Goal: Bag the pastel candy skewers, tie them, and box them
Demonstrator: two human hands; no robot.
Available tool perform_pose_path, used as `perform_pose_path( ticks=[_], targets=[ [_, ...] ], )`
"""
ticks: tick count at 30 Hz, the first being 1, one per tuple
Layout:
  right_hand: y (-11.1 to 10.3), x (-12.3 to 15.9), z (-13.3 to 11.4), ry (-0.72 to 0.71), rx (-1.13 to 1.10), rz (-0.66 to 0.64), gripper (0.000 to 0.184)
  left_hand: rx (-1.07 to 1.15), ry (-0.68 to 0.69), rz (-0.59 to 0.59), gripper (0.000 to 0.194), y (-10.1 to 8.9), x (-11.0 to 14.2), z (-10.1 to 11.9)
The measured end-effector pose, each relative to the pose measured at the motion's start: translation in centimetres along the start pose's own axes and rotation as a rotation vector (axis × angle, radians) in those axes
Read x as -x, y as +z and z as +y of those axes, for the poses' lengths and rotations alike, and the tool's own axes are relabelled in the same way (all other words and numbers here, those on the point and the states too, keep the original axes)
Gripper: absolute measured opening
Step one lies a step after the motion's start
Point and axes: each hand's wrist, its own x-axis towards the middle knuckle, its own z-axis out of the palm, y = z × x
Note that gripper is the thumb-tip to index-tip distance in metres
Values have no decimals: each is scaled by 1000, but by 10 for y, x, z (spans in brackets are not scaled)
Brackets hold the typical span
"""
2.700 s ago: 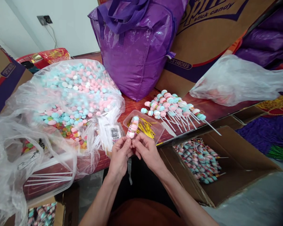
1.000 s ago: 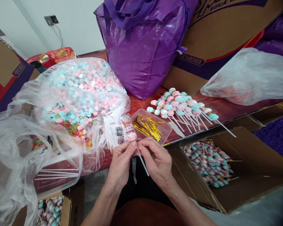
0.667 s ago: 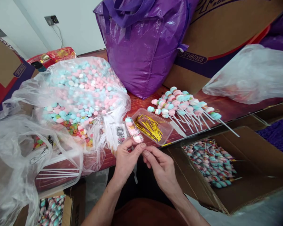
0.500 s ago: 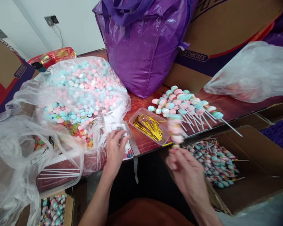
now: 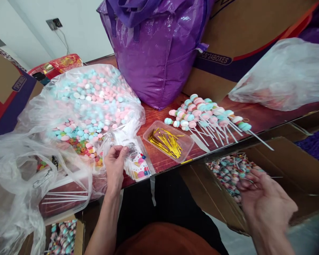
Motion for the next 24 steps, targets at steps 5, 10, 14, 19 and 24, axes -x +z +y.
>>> perform_pose_path(
  ticks=[5,10,14,19,24],
  targets=[
    [99,81,-33,-93,217,-413,16,169,-83,-40,27,18,22,20],
    [159,111,-31,60,152,-646,9,218,-47,-49,25,37,42,30],
    [167,108,-17,107,92,-532,16,280,-70,-2,26,38,46,27],
    [159,108,-14,182,59,-664,37,348,-110,29,31,40,45,26],
    [160,107,-17,82,110,-669,10,297,-61,48,25,43,48,23]
  ],
)
